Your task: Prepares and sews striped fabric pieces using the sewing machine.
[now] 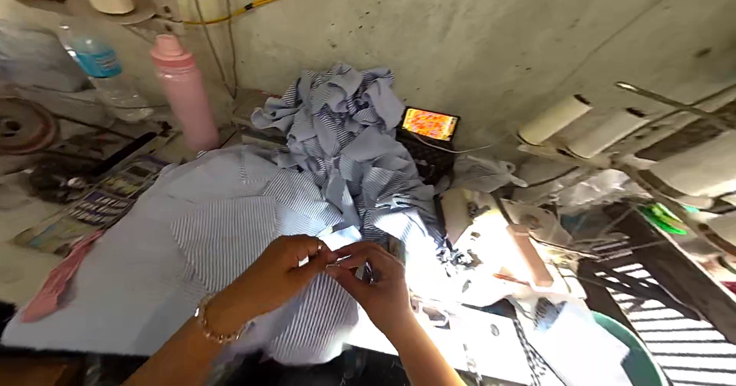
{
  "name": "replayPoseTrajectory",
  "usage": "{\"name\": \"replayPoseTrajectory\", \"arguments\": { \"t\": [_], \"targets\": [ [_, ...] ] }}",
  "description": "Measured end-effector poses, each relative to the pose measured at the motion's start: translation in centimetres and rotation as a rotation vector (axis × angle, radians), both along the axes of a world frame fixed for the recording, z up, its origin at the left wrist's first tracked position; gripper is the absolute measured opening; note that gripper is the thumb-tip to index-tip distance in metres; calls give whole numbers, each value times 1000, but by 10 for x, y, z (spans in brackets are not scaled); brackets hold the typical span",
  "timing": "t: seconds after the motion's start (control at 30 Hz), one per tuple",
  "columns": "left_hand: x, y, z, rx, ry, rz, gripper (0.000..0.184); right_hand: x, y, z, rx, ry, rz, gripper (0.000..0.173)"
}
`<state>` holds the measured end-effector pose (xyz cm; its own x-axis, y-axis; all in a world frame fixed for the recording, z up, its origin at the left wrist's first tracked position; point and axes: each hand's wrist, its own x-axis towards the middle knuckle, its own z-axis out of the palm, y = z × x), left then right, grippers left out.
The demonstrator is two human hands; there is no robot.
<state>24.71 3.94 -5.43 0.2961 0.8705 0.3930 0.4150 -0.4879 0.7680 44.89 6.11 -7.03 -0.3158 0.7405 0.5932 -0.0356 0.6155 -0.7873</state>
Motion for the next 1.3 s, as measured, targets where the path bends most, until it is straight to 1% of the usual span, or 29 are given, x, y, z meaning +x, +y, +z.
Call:
{"name": "replayPoseTrajectory", "arguments": {
  "t": [0.07, 0.1, 0.13, 0.23, 0.3, 0.37, 0.47, 0.53, 0.63, 0.83, 0.93, 1.03, 1.3],
  "targets": [
    [9, 1, -2, -22, -51, -21, 43, 9, 3, 0, -10, 18, -62, 9],
    [13, 1, -5, -29, -96, -41, 42, 13, 5, 0, -11, 24, -76, 9],
    [17, 2, -8, -23, -135, -49, 37, 17, 6, -1, -15, 31, -82, 8],
    [31, 8, -17, 58, -163, 8, 30, 22, 4, 2, -57, 35, -106, 10],
    [34, 10, -15, 64, -160, 31, 24, 30, 3, 5, -92, 7, -80, 20],
    [34, 14, -8, 20, -171, 57, 13, 39, 1, 0, -154, -67, -73, 31],
    [35, 26, 3, -115, -201, 89, 5, 45, -7, -13, -282, -191, -182, 29],
    [40, 33, 10, -217, -216, 112, 4, 48, -8, -19, -347, -194, -230, 30],
    [47, 43, 11, -295, -206, 128, 11, 53, -7, -20, -405, -191, -241, 29],
    [61, 52, 13, -387, -259, 140, 4, 63, -5, -27, -410, -166, -210, 26],
    [67, 54, 16, -397, -265, 156, 8, 68, -10, -32, -405, -129, -264, 23],
    [72, 56, 18, -413, -264, 160, 9, 72, -14, -38, -363, -113, -318, 24],
    [79, 65, 16, -414, -245, 132, 10, 82, -16, -46, -336, -84, -263, 21]
  ]
}}
